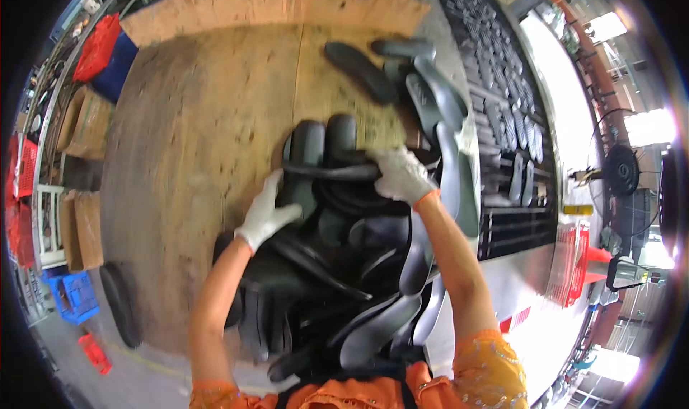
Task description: The person picks black slipper soles from a wooden table and places them onto a moving conveyor belt. They handle the soles in pairs, arranging them in rows on the belt. The person also handles a red plastic bag at the start and later arranges slipper uppers on the table.
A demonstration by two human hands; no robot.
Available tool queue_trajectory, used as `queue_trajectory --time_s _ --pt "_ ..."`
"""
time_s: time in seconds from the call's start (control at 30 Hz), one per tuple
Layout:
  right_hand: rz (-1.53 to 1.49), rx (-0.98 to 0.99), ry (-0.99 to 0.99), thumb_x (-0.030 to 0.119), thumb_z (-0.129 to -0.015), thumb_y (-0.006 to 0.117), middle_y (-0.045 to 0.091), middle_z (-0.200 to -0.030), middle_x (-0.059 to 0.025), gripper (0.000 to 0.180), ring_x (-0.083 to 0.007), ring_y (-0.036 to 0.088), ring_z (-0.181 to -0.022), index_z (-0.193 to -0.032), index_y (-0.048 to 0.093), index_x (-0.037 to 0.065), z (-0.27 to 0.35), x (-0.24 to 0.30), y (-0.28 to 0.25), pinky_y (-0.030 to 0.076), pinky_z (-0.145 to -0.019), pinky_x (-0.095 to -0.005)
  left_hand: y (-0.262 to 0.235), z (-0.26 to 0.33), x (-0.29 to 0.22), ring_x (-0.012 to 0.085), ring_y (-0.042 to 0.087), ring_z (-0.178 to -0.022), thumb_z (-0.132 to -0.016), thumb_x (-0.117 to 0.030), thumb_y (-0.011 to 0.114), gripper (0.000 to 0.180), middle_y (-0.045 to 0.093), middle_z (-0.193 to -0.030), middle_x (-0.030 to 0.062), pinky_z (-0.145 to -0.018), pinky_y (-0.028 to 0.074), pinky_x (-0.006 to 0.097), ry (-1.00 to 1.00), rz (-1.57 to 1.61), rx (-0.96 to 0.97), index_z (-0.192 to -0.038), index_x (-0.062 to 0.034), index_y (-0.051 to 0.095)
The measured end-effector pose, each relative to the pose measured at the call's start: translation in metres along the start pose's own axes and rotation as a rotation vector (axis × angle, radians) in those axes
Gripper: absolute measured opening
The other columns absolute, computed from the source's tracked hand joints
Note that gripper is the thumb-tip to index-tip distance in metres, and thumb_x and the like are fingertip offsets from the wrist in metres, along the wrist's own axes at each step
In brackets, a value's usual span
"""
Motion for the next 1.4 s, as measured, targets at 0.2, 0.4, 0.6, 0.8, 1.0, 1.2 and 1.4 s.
queue_trajectory --time_s 0.2,0.4,0.6,0.8,1.0,1.2,1.4 --pt "0.017 -0.185 -0.010 0.013 -0.074 0.067 0.061 -0.132 -0.0164 0.065 -0.0364 0.054 -0.126 -0.138 0.056 0.011 0.022 -0.007 0.006 0.042 -0.108 -0.0458 -0.021 0.061 -0.007 0.0307 0.069 -0.112 -0.090 -0.018 0.071 0.046 0.070 -0.123 0.0186 -0.100 0.051 0.039 0.033 -0.141 -0.143 -0.133 -0.0040 0.060" --pt "0.101 -0.626 -0.137 0.023 -0.073 0.078 0.050 -0.138 -0.0180 0.074 -0.0394 0.045 -0.133 -0.139 0.047 0.014 0.085 0.015 -0.019 0.038 -0.104 -0.0574 -0.033 0.179 -0.029 0.0288 0.065 -0.118 -0.090 -0.002 0.069 0.041 0.065 -0.126 0.0184 -0.102 0.052 0.036 0.060 0.122 -0.467 -0.130 0.0028 0.060" --pt "-0.351 -0.489 0.479 0.036 -0.076 0.079 0.034 -0.154 -0.0266 0.089 -0.0470 0.034 -0.142 -0.150 0.036 0.012 0.185 -0.075 0.002 0.035 -0.111 -0.0572 0.018 0.277 -0.044 0.0244 0.066 -0.112 -0.088 -0.002 0.071 0.038 0.066 -0.121 0.0139 -0.100 0.052 0.034 -0.010 0.002 -0.593 -0.125 0.0003 0.064" --pt "-0.772 -0.332 0.461 0.041 -0.069 0.080 0.061 -0.133 -0.0268 0.105 -0.0385 0.058 -0.127 -0.156 0.033 0.003 0.230 -0.151 0.039 0.045 -0.107 -0.0416 0.103 0.308 -0.094 0.0267 0.066 -0.108 -0.082 -0.006 0.076 0.038 0.068 -0.118 0.0136 -0.094 0.053 0.035 0.032 -0.042 -0.584 -0.119 -0.0023 0.068" --pt "-1.127 -0.291 0.426 0.035 -0.069 0.083 0.061 -0.133 -0.0244 0.107 -0.0335 0.063 -0.118 -0.156 0.031 0.000 0.336 -0.202 0.091 0.048 -0.101 -0.0400 0.156 0.313 -0.118 0.0389 0.055 -0.124 -0.070 -0.017 0.087 0.048 0.057 -0.135 0.0176 -0.103 0.049 0.046 0.059 -0.450 -0.581 -0.115 -0.0098 0.069" --pt "-0.928 -0.206 0.628 0.041 -0.067 0.088 0.042 -0.153 -0.0266 0.117 -0.0379 0.043 -0.142 -0.157 0.025 -0.001 0.424 -0.198 0.199 0.037 -0.115 -0.0437 0.181 0.305 -0.121 0.0417 0.049 -0.131 -0.061 -0.029 0.093 0.051 0.046 -0.147 0.0206 -0.106 0.048 0.049 -0.238 -0.658 -0.444 -0.107 -0.0147 0.074" --pt "-1.352 -0.161 0.721 0.027 -0.069 0.090 0.065 -0.127 -0.0166 0.083 -0.0300 0.064 -0.114 -0.139 0.051 0.007 0.436 -0.178 0.237 0.050 -0.100 -0.0421 0.204 0.311 -0.129 0.0422 0.048 -0.129 -0.061 -0.029 0.093 0.042 0.049 -0.142 0.0217 -0.103 0.049 0.049 -0.284 -0.720 -0.464 -0.097 -0.0160 0.077"
Point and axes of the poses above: each hand's wrist, its own z-axis away from the middle knuckle, its own y-axis out of the palm, x = y × z, the point moved 10 cm from there along -z, towards the middle knuckle
